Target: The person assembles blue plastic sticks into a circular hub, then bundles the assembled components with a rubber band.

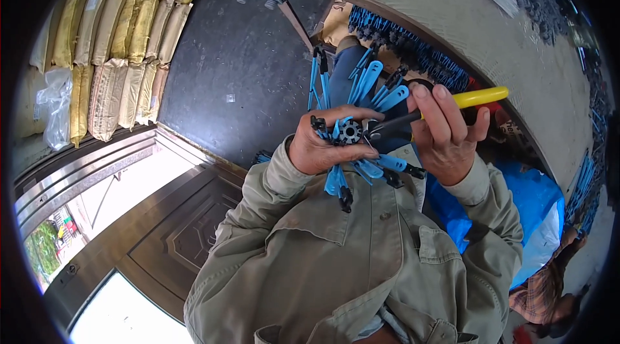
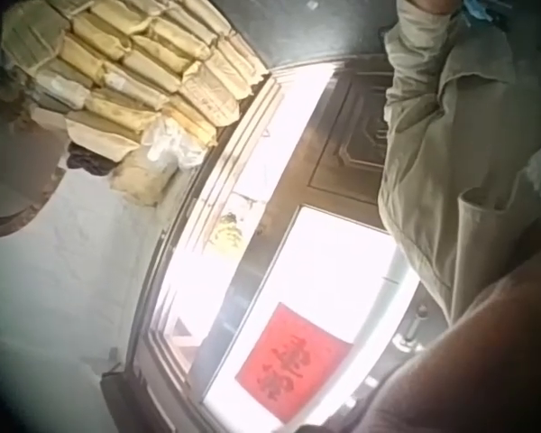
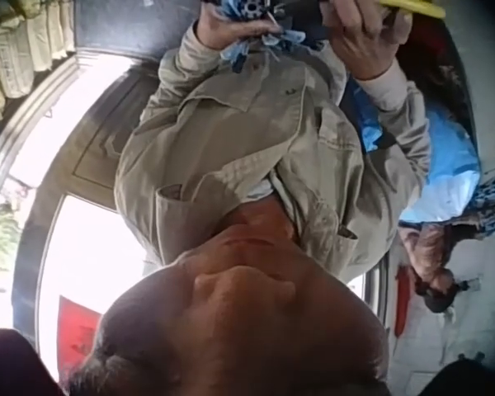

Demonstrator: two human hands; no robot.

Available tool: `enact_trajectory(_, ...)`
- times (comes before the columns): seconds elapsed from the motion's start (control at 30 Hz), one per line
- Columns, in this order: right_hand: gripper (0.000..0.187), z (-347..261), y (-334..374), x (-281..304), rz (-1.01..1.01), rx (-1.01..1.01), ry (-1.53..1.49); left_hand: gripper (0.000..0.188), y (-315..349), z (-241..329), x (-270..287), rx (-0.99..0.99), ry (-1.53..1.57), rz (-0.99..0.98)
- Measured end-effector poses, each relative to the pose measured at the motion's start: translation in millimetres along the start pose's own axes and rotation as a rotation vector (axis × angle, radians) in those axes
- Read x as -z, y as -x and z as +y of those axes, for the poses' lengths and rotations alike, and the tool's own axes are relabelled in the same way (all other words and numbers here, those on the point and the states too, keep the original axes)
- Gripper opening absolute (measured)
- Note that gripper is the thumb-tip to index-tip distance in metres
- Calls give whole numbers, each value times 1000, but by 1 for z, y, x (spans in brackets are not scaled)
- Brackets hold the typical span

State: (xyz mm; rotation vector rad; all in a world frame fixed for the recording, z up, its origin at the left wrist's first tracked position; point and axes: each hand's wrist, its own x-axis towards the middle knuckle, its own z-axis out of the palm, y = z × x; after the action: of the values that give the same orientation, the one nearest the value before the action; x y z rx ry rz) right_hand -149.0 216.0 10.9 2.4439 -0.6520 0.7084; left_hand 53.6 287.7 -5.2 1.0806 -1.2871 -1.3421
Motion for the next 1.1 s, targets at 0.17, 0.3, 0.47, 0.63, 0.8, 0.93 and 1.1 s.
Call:
enact_trajectory(0.17,19,-17,13,-7,22,-124,-21,44,2,8,-1,79,-16,17)
enact_trajectory(0.3,19,-35,16,3,-103,-250,-54,43,5,3,-4,-63,-103,92)
enact_trajectory(0.47,17,-38,23,-12,81,-238,26,50,9,3,-8,2,-86,131)
enact_trajectory(0.63,33,-19,18,11,-25,-157,-374,44,14,3,-9,-37,-96,118)
enact_trajectory(0.8,35,14,-4,31,-255,-36,-609,49,12,1,-7,-125,-123,87)
enact_trajectory(0.93,36,52,-18,45,-785,53,-1008,53,12,10,-1,-88,-106,-34)
enact_trajectory(1.1,43,54,-7,20,-1888,-821,-2089,53,7,9,5,-82,-30,-271)
